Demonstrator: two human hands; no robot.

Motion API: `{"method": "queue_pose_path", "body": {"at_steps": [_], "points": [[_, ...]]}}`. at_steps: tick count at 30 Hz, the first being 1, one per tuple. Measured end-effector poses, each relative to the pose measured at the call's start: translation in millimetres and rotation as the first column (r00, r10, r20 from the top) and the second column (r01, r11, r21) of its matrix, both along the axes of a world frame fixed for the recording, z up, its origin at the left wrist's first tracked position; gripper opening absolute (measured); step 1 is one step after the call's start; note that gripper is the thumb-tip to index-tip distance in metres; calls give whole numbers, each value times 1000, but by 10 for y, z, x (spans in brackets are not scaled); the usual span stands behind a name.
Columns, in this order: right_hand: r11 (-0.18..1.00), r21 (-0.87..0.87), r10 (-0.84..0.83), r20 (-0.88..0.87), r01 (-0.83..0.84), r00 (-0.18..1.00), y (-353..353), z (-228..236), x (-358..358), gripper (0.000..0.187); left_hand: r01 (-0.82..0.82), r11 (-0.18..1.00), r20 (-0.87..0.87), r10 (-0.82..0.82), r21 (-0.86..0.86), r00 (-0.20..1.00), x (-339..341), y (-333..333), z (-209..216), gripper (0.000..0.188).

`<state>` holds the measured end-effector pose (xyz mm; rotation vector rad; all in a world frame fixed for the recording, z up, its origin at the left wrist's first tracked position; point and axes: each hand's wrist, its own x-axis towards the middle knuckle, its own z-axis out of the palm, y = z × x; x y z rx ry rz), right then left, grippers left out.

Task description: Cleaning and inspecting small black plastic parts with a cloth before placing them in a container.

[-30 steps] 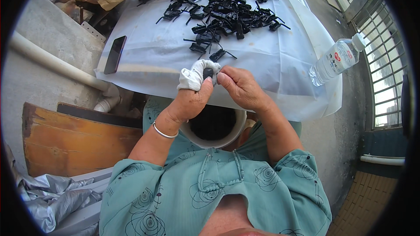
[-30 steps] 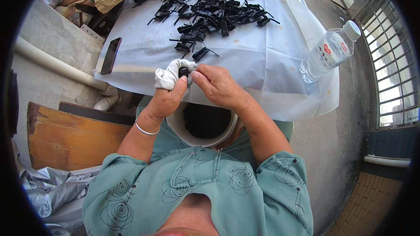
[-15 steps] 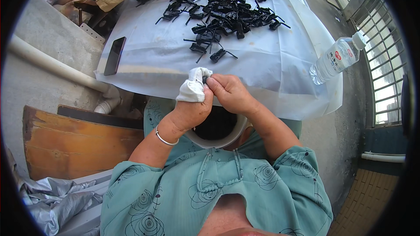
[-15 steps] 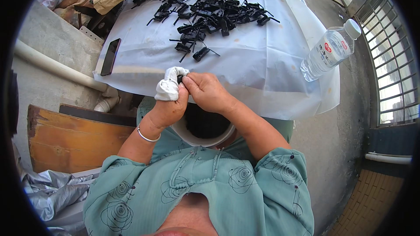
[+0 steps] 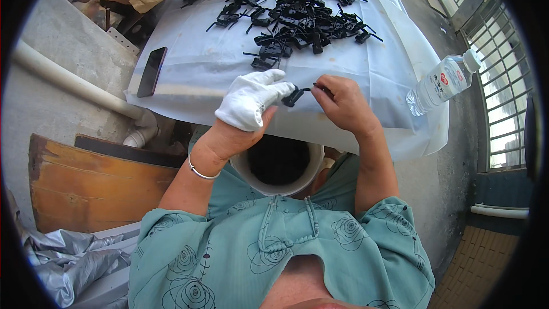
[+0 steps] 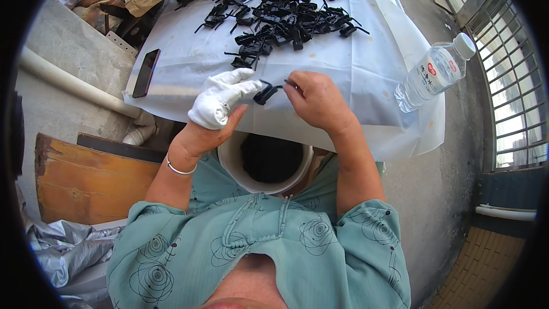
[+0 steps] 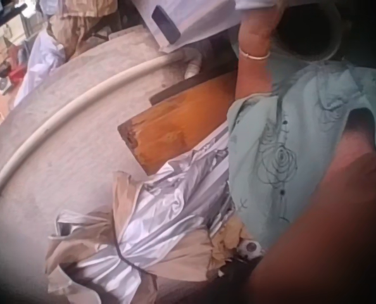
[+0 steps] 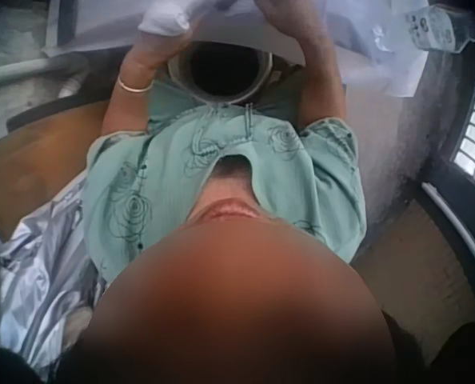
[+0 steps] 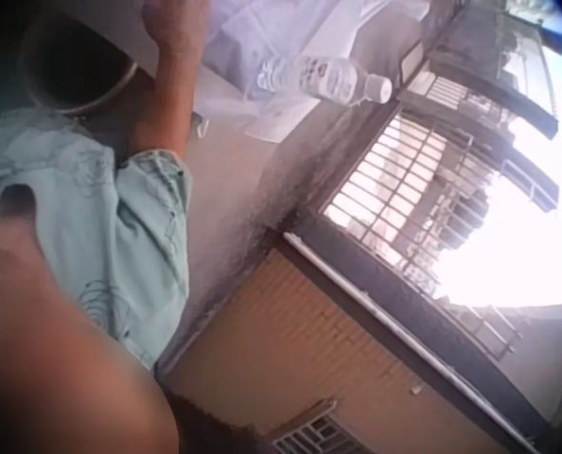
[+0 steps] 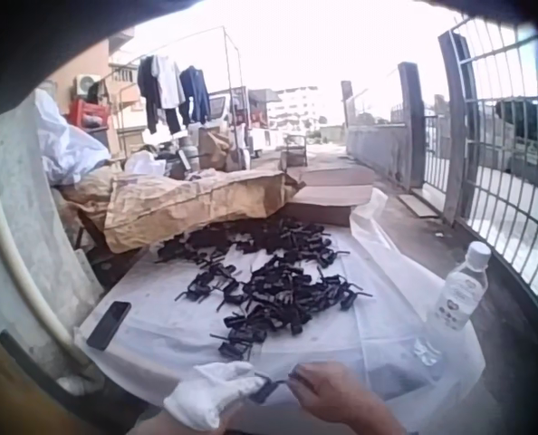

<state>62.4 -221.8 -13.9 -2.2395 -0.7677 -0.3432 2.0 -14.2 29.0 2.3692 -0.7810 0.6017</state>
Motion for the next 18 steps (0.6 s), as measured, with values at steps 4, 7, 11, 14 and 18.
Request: {"method": "queue_pose_path", "body": {"at_steps": [4,7,11,14,18], "points": [[932,221,361,-463,-289,810,-16,-20,1,18,272,959,-190,-253,82,949,-80,-84,190,27],[829,436,556,-578,-350,597,-19,38,-25,21,363,926,-351,-377,-108,857,-116,-83,141,28],[638,688,767,-609,-346,202,-81,29,-24,22,260,802,-454,-536,-538,712,-198,12,177,33],[585,738,809,-562,-336,172,32,80,-165,21,339,903,-537,-430,-264,726,-210,63,165,31],[720,668,665,-586,-189,464,91,60,-207,20,78,763,-525,-511,-641,681,-224,-9,32,28]]}}
